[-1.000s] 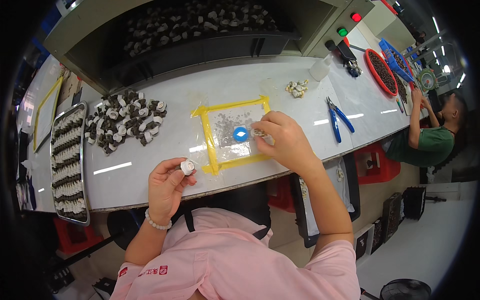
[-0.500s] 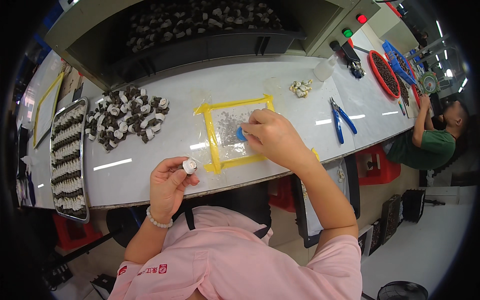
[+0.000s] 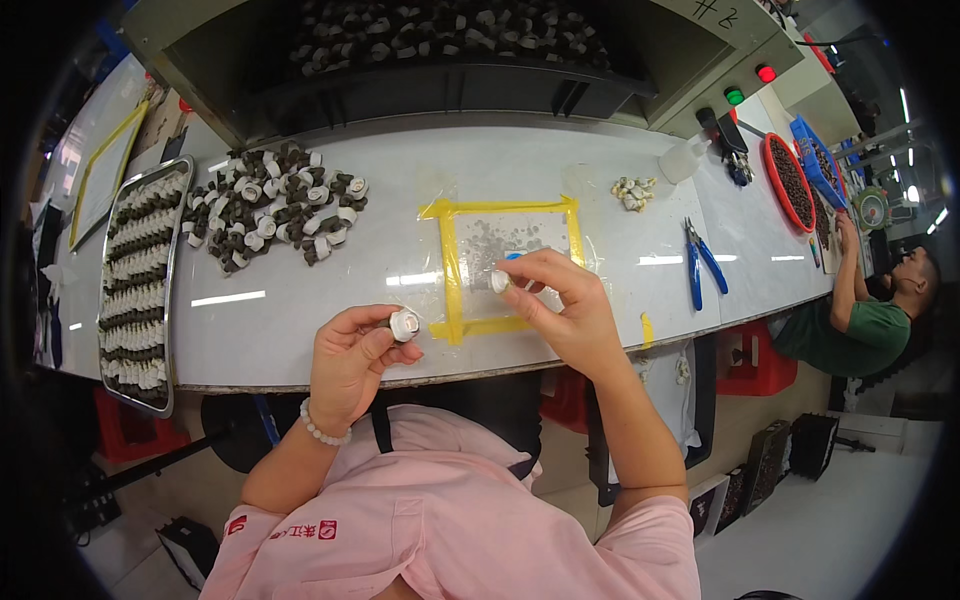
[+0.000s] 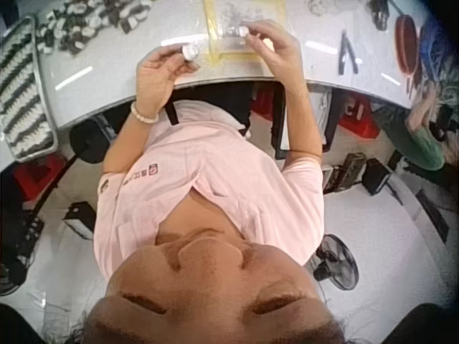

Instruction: The person trims piano damper parts using wire cutters, dips caps into adhesive, attaches them to damper felt blocks, and arranges the assembled dampers on a tray.

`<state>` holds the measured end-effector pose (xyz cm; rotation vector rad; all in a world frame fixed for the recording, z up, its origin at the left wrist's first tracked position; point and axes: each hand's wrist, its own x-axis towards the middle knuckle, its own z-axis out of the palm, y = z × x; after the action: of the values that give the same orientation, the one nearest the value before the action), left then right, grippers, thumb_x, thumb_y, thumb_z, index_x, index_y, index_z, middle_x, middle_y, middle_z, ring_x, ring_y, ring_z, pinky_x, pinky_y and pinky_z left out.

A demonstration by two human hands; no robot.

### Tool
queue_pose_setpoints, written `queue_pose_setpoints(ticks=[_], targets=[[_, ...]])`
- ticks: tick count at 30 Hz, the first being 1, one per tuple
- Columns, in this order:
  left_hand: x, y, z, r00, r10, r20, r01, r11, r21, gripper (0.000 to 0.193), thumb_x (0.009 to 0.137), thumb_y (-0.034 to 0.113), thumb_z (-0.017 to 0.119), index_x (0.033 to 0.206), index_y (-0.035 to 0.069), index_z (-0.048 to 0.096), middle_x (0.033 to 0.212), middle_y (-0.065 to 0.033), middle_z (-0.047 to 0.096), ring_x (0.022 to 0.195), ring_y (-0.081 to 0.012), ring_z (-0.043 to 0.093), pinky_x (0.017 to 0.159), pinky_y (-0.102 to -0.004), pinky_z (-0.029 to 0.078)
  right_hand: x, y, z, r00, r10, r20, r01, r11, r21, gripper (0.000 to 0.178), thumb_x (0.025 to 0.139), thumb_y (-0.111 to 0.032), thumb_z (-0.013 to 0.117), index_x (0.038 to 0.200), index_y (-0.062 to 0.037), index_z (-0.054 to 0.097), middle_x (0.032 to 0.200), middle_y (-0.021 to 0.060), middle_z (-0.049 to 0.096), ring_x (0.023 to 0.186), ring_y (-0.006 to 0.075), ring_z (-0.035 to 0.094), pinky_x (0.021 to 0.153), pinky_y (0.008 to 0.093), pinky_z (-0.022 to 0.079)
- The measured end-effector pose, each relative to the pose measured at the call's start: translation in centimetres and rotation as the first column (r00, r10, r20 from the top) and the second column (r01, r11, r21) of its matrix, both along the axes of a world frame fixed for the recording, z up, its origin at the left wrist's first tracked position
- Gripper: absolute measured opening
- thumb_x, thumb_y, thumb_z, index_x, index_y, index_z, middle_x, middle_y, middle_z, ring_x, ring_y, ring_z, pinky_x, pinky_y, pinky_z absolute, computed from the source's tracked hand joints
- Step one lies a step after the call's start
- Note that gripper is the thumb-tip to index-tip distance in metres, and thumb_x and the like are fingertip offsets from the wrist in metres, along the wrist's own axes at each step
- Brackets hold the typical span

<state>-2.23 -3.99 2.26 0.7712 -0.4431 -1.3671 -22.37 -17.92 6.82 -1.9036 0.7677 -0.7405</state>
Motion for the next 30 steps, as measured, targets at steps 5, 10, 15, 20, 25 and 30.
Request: queue_pose_setpoints(ticks=[5,10,15,20,25,30], targets=[[0.0,0.1,0.1,1.0,-0.005,0.025,0.005,1.0,0.024,0.022,0.088,-0.002,0.054,0.109,-0.007,0.056,0.097,-0.0186,0.064,0.079,-0.0252,0.067,0.072,-0.0334,0.058,1.5,1.7,0.1,0.996,0.074,0.046,-0.075,0.997,0.019,0.023,0.079,-0.005,0.065,0.102,-0.0021,0.065,0.09,0.0091,0.064,0.079,0.0164,0.058,0.07,0.0272,0.045],[0.0,0.1,-0.1,1.0,-0.012,0.027,0.012,1.0,0.014,0.023,0.088,-0.002,0.053,0.11,-0.007,0.056,0.097,-0.0187,0.064,0.078,-0.0253,0.067,0.071,-0.0338,0.058,2.6,2.8,1.2,0.987,0.163,0.005,-0.163,0.986,-0.02,0.026,0.079,-0.004,0.065,0.104,-0.0032,0.065,0.091,0.0093,0.063,0.08,0.0182,0.06,0.071,0.028,0.047],[-0.1,0.1,0.0,0.999,-0.012,0.044,0.012,1.0,0.004,0.023,0.088,-0.003,0.053,0.11,-0.007,0.055,0.096,-0.0197,0.064,0.078,-0.0256,0.067,0.071,-0.0345,0.058,3.4,3.2,1.2,0.982,0.19,-0.01,-0.19,0.981,-0.029,0.028,0.078,-0.003,0.065,0.106,-0.0028,0.065,0.09,0.0094,0.062,0.079,0.0187,0.06,0.069,0.0273,0.047],[-0.6,0.0,0.3,0.991,0.025,0.132,-0.029,0.999,0.03,0.021,0.086,-0.004,0.055,0.106,-0.008,0.058,0.094,-0.0207,0.064,0.075,-0.0252,0.067,0.07,-0.0345,0.058,3.6,3.5,1.2,0.979,0.196,-0.063,-0.2,0.977,-0.067,0.028,0.078,-0.003,0.066,0.106,-0.0027,0.065,0.088,0.0098,0.061,0.077,0.0195,0.06,0.067,0.0268,0.048],[-0.6,-0.2,0.1,0.99,0.011,0.139,-0.016,0.999,0.03,0.019,0.086,-0.004,0.056,0.104,-0.008,0.059,0.094,-0.0199,0.065,0.075,-0.0247,0.067,0.07,-0.0344,0.058,3.9,3.4,1.1,0.977,0.194,-0.087,-0.198,0.979,-0.044,0.027,0.078,-0.002,0.066,0.104,-0.0025,0.066,0.086,0.0092,0.061,0.076,0.0189,0.061,0.065,0.0271,0.048],[0.0,-0.1,0.2,0.991,0.03,0.131,-0.033,0.999,0.021,0.019,0.086,-0.004,0.056,0.104,-0.007,0.06,0.094,-0.0189,0.065,0.076,-0.0245,0.067,0.07,-0.034,0.058,4.7,3.7,1.0,0.98,0.193,-0.055,-0.195,0.98,-0.037,0.026,0.077,-0.001,0.067,0.103,-0.002,0.066,0.085,0.0093,0.061,0.075,0.0187,0.06,0.064,0.0267,0.047]])
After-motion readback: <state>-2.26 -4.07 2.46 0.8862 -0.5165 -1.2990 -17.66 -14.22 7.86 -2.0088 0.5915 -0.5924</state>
